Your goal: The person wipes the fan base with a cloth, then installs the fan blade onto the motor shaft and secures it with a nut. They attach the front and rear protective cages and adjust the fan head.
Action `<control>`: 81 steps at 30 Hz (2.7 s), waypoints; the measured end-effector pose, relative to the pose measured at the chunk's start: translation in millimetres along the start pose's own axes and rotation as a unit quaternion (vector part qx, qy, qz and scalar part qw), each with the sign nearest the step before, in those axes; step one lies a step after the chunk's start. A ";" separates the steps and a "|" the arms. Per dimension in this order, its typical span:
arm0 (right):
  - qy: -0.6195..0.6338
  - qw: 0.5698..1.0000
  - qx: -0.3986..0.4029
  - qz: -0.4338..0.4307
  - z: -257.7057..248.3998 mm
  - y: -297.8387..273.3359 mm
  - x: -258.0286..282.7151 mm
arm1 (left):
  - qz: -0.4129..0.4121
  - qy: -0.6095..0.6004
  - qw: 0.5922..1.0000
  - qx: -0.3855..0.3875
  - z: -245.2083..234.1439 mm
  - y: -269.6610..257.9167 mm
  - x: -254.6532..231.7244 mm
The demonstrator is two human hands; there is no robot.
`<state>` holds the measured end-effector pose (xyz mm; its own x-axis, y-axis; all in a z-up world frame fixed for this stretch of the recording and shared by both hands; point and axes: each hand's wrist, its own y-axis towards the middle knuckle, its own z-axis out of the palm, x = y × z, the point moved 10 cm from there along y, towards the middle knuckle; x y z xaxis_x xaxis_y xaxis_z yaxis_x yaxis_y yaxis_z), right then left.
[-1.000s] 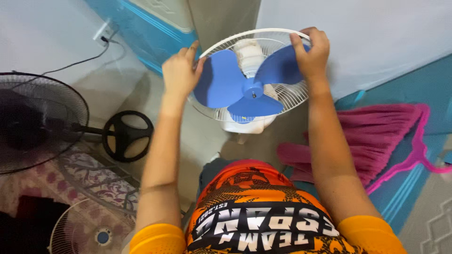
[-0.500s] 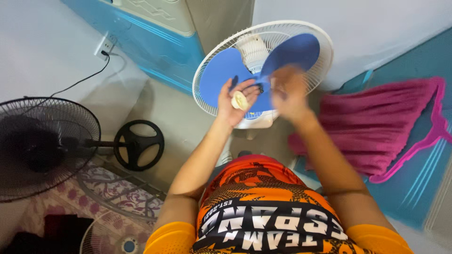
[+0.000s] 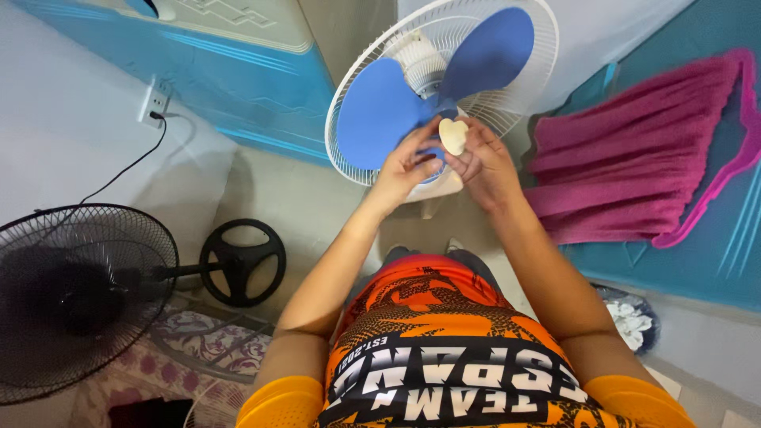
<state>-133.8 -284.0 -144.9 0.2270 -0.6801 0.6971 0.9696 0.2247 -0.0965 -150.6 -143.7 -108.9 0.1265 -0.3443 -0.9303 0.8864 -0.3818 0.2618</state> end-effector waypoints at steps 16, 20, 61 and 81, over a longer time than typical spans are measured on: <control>0.082 0.982 0.130 0.110 49.4 -46.4 -19.8 | 0.191 0.477 0.854 -0.088 55.7 -50.6 -111.3; 0.024 0.981 0.164 0.097 32.7 -66.6 -16.4 | 0.159 0.325 0.926 -0.108 64.6 -55.9 -103.7; 0.030 0.996 -0.066 0.046 -144.4 24.9 -50.0 | 0.099 0.850 0.517 0.006 -14.1 108.4 16.1; -0.450 0.814 -0.156 -0.333 -50.5 17.3 -15.1 | 0.193 0.840 0.508 0.003 -24.3 116.6 23.6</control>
<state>-115.9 -305.0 -193.0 -0.3807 0.2403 0.8929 0.8583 -0.2675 0.4379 -33.4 -175.6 -106.5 0.4960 0.8202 0.2849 0.6511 -0.5685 0.5030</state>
